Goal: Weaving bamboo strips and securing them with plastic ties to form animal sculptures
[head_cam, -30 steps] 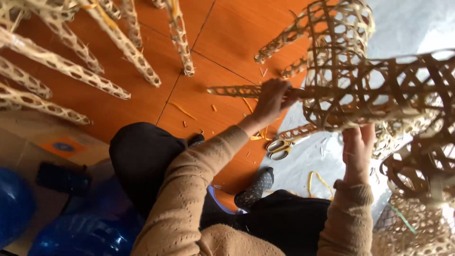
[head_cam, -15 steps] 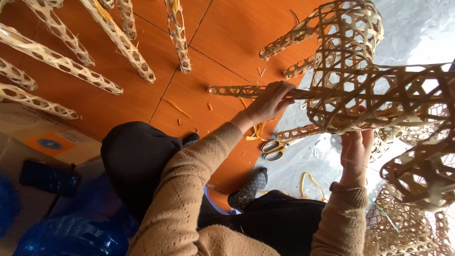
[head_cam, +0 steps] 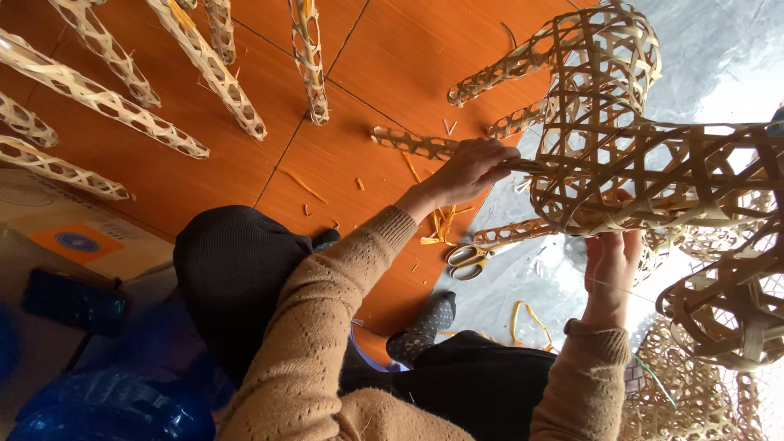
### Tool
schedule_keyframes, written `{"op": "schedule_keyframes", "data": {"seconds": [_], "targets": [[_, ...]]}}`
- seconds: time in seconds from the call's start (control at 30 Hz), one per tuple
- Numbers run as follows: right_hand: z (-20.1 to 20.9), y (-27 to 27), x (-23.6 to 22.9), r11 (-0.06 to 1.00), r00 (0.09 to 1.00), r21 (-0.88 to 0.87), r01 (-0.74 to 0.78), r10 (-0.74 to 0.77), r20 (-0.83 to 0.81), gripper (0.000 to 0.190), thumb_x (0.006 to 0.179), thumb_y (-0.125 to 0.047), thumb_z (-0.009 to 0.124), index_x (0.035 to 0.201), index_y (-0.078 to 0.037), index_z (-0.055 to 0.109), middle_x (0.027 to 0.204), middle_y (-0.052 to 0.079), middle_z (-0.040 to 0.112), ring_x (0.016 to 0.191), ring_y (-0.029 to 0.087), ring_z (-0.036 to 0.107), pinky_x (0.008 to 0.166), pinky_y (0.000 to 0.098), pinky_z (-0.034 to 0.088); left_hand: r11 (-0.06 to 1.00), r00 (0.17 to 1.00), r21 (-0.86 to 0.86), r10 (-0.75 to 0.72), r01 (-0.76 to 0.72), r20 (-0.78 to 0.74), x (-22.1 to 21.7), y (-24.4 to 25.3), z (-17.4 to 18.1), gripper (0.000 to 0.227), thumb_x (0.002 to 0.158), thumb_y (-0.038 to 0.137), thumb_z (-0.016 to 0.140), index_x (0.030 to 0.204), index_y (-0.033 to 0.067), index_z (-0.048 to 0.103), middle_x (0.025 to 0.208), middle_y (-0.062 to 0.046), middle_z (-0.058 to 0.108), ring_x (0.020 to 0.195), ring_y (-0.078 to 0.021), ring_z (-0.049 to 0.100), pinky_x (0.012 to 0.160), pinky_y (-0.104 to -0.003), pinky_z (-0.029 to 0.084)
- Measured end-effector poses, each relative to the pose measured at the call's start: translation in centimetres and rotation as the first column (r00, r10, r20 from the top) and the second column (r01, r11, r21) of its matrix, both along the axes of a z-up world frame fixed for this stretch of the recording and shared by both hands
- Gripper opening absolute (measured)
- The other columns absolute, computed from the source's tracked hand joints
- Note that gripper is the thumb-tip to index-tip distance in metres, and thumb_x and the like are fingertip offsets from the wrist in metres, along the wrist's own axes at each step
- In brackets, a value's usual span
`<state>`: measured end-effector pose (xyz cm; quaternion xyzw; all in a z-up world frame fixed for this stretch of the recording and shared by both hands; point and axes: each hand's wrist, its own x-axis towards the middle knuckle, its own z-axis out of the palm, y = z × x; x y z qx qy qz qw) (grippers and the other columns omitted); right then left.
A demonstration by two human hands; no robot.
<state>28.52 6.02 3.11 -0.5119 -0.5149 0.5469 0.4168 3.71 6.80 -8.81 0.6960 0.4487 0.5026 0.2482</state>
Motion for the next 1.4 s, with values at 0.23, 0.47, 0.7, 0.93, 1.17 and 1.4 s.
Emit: {"op": "schedule_keyframes", "data": {"seconds": [0.23,0.47,0.7,0.93,1.17,1.4], "targets": [[-0.5,-0.1,0.1,1.0,1.0,0.007,-0.026,0.026,0.015,0.056,0.098,-0.025,0.055,0.147,-0.003,0.039,0.122,0.008,0.059,0.111,0.018,0.061,0.097,0.0298,0.056,0.997,0.997,-0.062,-0.045,0.049,0.055,0.0,-0.1,0.3,0.022,0.104,0.032,0.039,0.11,0.0175,0.054,0.086,0.001,0.058,0.076,-0.0195,0.056,0.081,-0.038,0.04],[-2.8,0.4,1.1,0.977,0.998,0.208,-0.056,0.062,-0.024,0.049,0.107,-0.026,0.05,0.149,-0.006,0.033,0.133,0.02,0.049,0.125,0.034,0.051,0.108,0.0704,0.033,0.996,0.995,-0.087,-0.013,0.021,0.096,0.5,0.3,-1.6,0.028,0.102,0.031,0.051,0.126,0.0189,0.056,0.095,-0.004,0.059,0.094,-0.0206,0.061,0.093,-0.04,0.043],[-1.5,0.7,0.7,0.991,0.998,0.134,-0.01,0.018,-0.063,0.04,0.103,-0.019,0.054,0.14,-0.008,0.044,0.12,0.013,0.055,0.114,0.024,0.058,0.108,0.0597,0.044,0.985,0.984,-0.122,-0.103,0.12,0.144,0.4,0.7,-2.9,0.032,0.096,0.026,0.064,0.126,0.0162,0.06,0.097,-0.01,0.062,0.095,-0.0305,0.063,0.089,-0.046,0.05],[-6.5,2.3,3.8,0.982,0.972,0.123,0.143,-0.116,-0.203,0.028,0.099,-0.01,0.053,0.127,-0.009,0.051,0.116,0.014,0.059,0.111,0.026,0.062,0.102,0.0535,0.049,0.874,0.941,-0.357,-0.271,0.329,0.204,-1.1,-1.3,3.0,0.027,0.097,0.027,0.061,0.116,0.009,0.054,0.101,-0.023,0.068,0.096,-0.0455,0.066,0.083,-0.055,0.053],[-8.5,2.3,4.5,0.997,0.991,0.034,0.065,-0.061,-0.117,0.052,0.094,-0.01,0.06,0.144,-0.013,0.043,0.133,0.02,0.051,0.12,0.031,0.052,0.104,0.0544,0.042,0.959,0.963,-0.273,-0.144,0.079,-0.229,-0.6,-2.1,9.7,0.03,0.097,0.039,0.059,0.115,0.0161,0.059,0.082,-0.01,0.069,0.072,-0.0281,0.07,0.067,-0.038,0.057],[-3.6,0.5,0.5,0.994,0.866,-0.109,-0.022,-0.035,-0.5,0.054,0.099,-0.02,0.047,0.151,-0.015,0.034,0.134,0.024,0.054,0.122,0.037,0.053,0.099,0.0636,0.039,0.868,0.97,-0.44,-0.166,0.229,0.177,1.2,-3.0,4.1,0.039,0.097,0.046,0.058,0.107,0.009,0.061,0.075,-0.013,0.065,0.064,-0.0248,0.064,0.062,-0.036,0.054]]}}
